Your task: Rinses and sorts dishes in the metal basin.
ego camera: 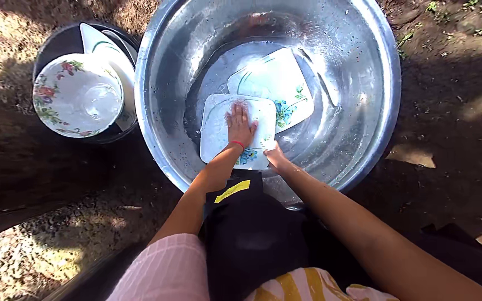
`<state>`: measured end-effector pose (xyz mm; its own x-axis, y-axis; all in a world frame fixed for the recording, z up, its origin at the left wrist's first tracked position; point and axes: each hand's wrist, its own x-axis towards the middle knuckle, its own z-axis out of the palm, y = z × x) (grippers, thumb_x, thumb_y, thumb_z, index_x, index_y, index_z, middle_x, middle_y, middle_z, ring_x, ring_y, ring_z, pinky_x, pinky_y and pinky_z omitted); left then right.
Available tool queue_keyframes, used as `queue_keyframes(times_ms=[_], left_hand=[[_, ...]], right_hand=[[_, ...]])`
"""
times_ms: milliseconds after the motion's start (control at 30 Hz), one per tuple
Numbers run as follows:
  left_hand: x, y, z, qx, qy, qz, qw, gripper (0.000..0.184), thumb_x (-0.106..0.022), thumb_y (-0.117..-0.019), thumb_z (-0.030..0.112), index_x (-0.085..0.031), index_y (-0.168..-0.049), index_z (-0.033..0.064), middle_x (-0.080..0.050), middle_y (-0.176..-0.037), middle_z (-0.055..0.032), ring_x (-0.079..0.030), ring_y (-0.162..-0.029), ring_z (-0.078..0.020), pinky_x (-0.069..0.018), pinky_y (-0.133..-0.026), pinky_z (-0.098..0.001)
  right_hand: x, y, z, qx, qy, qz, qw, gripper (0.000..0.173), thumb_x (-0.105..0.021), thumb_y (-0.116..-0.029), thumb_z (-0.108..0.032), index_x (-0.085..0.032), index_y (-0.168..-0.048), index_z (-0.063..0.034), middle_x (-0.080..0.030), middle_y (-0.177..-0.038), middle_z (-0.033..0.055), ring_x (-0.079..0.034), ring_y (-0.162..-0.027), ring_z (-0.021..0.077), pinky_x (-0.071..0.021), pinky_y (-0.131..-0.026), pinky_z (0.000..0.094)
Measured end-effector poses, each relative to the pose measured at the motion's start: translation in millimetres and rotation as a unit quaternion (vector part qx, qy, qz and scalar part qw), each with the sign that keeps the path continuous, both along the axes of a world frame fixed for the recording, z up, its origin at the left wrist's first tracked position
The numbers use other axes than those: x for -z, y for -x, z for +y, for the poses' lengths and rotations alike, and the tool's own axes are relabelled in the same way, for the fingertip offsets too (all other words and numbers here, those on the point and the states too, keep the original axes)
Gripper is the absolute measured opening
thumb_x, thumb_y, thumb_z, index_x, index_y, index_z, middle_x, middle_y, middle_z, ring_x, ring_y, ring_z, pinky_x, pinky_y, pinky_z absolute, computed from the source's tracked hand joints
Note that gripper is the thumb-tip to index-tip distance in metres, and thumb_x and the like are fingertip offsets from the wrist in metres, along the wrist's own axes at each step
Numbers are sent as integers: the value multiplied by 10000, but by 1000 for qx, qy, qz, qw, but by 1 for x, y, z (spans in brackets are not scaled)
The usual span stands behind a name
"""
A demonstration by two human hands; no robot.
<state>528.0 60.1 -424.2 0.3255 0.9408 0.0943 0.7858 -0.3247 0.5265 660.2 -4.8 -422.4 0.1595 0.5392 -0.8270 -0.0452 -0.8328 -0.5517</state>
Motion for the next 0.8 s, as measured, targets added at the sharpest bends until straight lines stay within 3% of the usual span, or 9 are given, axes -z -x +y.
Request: queue_keyframes(times_ms=[100,133,233,300,433,567,667,733,800], left_hand=[[40,-4,28,105,108,86,985,659,-358,-1095,437,-246,-1633,72,-128,-1725,-135,-76,-1595,-351,-37,-1244,-631],[38,-4,37,76,124,109,983,658,-379,-1082,454,-268,-1636,119,-147,-1725,-116,-112,-1592,-345,-72,-1238,-640],[8,-5,39,-41,206,139,968,741,-318,-1103,448,-88,-1635,-14,30,-1711,-235,10,-1587,-415,-55,-1249,-642],[41,-15,32,-23,123,81,989,727,-408,-1061,381,-210,-1602,-64,-88,-1695,-271,-70,-1584,-416,-51,-1243,-640],[85,-14,-11,254,36,6,966,606,-464,-1060,331,-360,-1594,64,-281,-1692,-86,-226,-1574,-249,-132,-1283,-554],[47,25,-18,379,102,59,918,478,-419,-1079,265,-499,-1534,141,-325,-1676,-54,-176,-1583,-330,-80,-1233,-665],[29,56,8,226,125,113,960,534,-607,-1005,196,-512,-1530,224,-292,-1680,-132,-168,-1567,-421,-82,-1197,-725],[19,58,23,-26,134,96,986,598,-634,-954,119,-484,-1533,119,-311,-1646,-229,-242,-1522,-486,-171,-1179,-711],[12,53,35,-277,189,6,942,541,-546,-1025,184,-436,-1532,31,-351,-1591,-294,-318,-1472,-500,-265,-1175,-650]], right_hand=[[-6,3,5,25,9,29,999,602,-499,-1012,63,-266,-1552,-63,-480,-1457,253,-562,-1253,361,-512,-973,545],[-8,3,8,30,22,34,999,592,-493,-1015,58,-271,-1546,-77,-487,-1446,245,-575,-1231,357,-522,-951,539],[-12,5,7,35,43,51,997,594,-488,-1017,55,-282,-1552,-100,-495,-1436,240,-580,-1210,359,-523,-934,543],[-10,5,6,23,53,52,997,588,-500,-1023,38,-282,-1550,-103,-490,-1443,237,-575,-1221,356,-519,-945,540],[-3,-15,9,1,-9,19,1000,528,-492,-973,100,-413,-1481,-20,-536,-1405,229,-557,-1247,321,-485,-1010,513],[4,-51,22,-11,-105,-38,994,437,-414,-1008,94,-431,-1441,41,-538,-1376,257,-563,-1231,306,-474,-1028,474],[-1,-88,48,-49,-179,-124,975,453,-468,-1019,45,-425,-1469,72,-505,-1451,281,-529,-1332,324,-437,-1109,474],[-16,-114,67,-47,-208,-190,958,484,-494,-1015,33,-404,-1489,74,-473,-1494,283,-490,-1385,330,-398,-1152,465],[-37,-135,81,-51,-208,-258,942,516,-479,-1031,7,-350,-1527,60,-454,-1518,283,-473,-1410,344,-386,-1165,481]])
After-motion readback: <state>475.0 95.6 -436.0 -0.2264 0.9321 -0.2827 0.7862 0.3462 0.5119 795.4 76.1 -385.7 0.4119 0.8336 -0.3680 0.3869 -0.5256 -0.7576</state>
